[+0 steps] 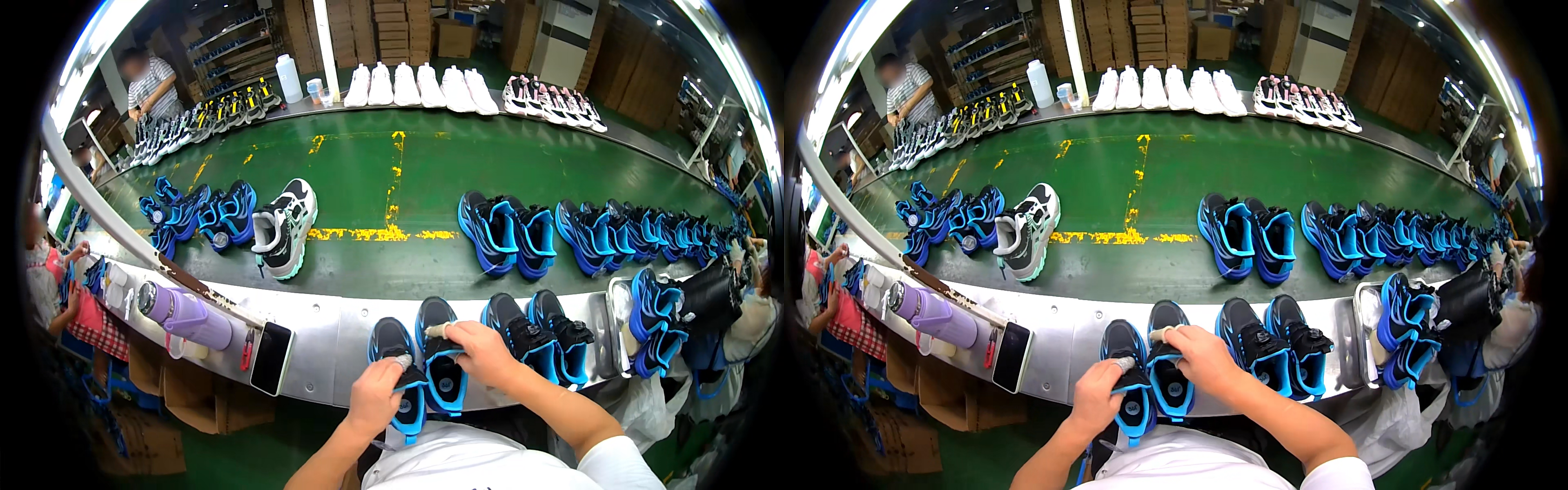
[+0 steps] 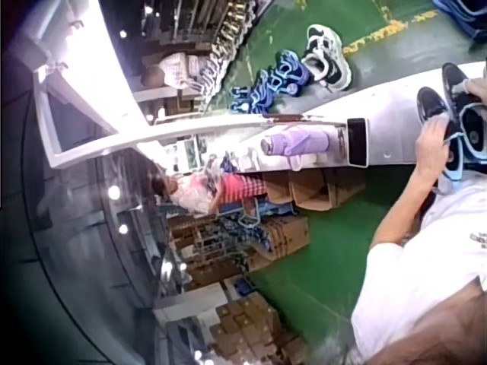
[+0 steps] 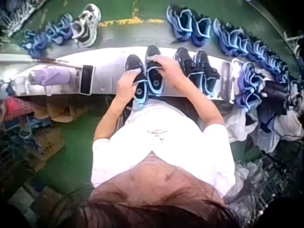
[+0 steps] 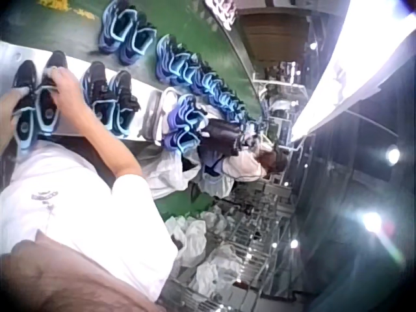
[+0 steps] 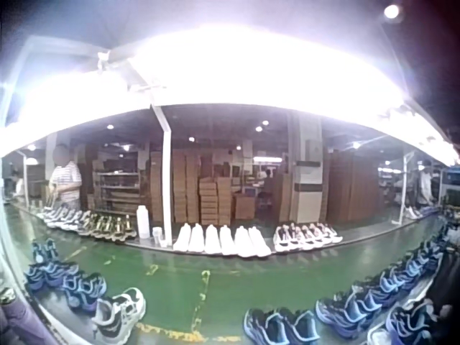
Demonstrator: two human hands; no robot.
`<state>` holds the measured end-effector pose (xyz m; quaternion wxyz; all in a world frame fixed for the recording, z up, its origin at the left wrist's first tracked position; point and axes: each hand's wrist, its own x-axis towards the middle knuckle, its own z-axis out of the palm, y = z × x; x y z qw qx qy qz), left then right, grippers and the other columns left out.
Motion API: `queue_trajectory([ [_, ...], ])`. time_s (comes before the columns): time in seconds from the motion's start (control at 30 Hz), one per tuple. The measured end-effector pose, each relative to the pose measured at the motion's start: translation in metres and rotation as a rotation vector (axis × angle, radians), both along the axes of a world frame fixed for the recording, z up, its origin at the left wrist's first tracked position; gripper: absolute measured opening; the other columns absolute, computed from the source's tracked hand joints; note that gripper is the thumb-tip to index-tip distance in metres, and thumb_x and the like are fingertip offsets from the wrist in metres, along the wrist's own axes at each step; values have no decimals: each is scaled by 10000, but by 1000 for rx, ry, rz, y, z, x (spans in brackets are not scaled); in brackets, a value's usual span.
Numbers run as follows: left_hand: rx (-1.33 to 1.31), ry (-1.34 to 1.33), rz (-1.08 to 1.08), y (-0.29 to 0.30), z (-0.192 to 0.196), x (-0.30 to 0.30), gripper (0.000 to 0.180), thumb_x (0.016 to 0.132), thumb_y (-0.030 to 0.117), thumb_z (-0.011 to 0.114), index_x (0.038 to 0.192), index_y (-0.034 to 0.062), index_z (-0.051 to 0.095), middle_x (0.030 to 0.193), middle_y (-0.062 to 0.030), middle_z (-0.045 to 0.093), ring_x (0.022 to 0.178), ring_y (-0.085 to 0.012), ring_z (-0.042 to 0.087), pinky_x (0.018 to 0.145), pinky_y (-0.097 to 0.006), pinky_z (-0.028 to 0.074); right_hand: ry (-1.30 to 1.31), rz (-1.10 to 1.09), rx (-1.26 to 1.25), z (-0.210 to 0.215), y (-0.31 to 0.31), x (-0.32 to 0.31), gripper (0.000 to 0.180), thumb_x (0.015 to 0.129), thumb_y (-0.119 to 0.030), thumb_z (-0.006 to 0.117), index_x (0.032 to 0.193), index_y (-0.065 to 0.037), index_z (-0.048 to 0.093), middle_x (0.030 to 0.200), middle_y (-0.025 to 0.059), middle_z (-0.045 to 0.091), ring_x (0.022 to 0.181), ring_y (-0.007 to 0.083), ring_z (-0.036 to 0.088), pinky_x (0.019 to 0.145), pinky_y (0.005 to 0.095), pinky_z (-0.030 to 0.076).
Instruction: The person wipes the exterior surfaces of several athletic shoes using a small cloth, handling each shoe individually to clean the sides, heels, and soles before placing them back on the workbench.
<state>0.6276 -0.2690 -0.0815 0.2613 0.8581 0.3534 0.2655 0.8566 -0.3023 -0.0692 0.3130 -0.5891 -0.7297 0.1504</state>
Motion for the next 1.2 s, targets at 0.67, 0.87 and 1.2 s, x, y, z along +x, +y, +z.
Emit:
queue_trajectory([
  [0.67,217,168,30,-60,-11,-6,172,694,57,653,854,116,679,1319,-83,577,782,-248,520,676,-303,495,-430,24,126,-1,-30,-15,331,700,-61,639,1030,-71,626,1023,160,533,875,292,531,719,331,507],
  [0.87,179,210,67,-46,-10,2,198,699,37,632,885,83,682,1351,-122,542,819,-261,526,699,-313,504,-168,-122,-105,-8,-31,-16,491,657,-38,698,1120,-188,637,1118,168,539,936,352,541,781,404,504],
  [1.2,212,119,59,-41,-12,10,303,689,-11,629,967,86,701,1367,-190,498,894,-316,537,801,-369,491,-342,-83,-18,-10,-40,-30,429,724,-46,650,1140,-122,583,1161,232,501,998,372,555,775,404,534],
])
